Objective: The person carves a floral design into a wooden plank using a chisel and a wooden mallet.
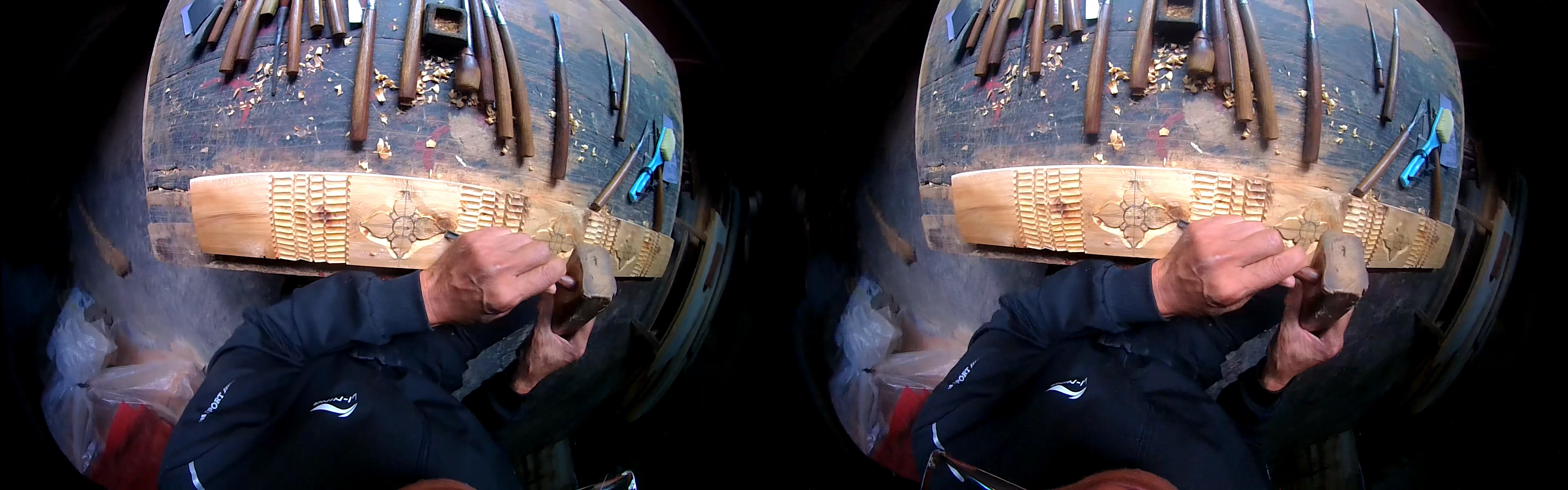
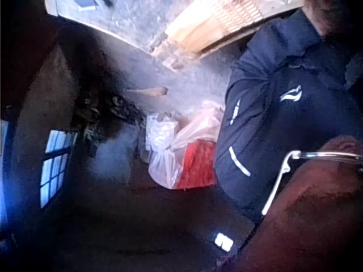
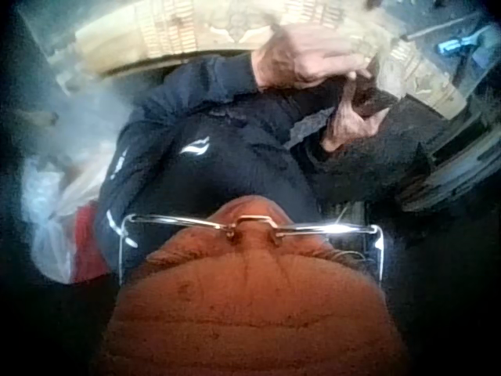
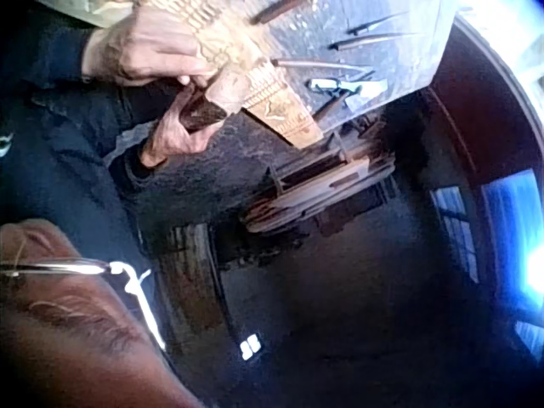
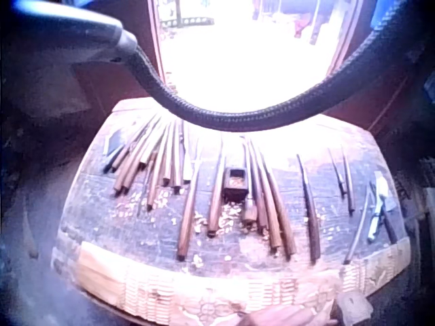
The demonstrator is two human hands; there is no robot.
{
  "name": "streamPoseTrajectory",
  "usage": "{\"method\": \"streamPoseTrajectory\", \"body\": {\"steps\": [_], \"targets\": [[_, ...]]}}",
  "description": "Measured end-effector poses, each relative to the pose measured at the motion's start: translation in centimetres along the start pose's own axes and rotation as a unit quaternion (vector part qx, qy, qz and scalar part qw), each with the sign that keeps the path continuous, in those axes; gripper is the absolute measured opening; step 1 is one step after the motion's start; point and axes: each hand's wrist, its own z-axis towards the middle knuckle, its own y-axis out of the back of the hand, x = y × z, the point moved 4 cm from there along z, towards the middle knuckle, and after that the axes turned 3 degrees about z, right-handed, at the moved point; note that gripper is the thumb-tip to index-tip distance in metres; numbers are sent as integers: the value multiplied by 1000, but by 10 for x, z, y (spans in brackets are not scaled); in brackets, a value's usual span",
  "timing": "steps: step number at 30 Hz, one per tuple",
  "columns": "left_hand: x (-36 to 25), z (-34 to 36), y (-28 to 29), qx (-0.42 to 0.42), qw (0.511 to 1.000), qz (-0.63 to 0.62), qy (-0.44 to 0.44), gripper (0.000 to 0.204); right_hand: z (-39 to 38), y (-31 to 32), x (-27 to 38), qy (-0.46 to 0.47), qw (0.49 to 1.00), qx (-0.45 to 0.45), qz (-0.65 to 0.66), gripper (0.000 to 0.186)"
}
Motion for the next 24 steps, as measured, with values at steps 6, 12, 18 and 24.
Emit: {"method": "streamPoseTrajectory", "body": {"steps": [6, 12, 18, 24], "targets": [[-11, -13, 10, -43, 993, 63, -95, 39, 1, 18, -26, -50, 996, -9, 68, 49], [-10, -10, 5, 2, 993, 48, -108, 39, 0, 28, -42, -93, 993, -41, 60, 44], [-5, -6, -2, 6, 996, 52, -76, 32, -1, 18, -26, -96, 992, -28, 74, 31], [-3, -5, -4, 8, 997, 52, -56, 33, -1, 22, -38, -101, 994, -22, 40, 47]]}}
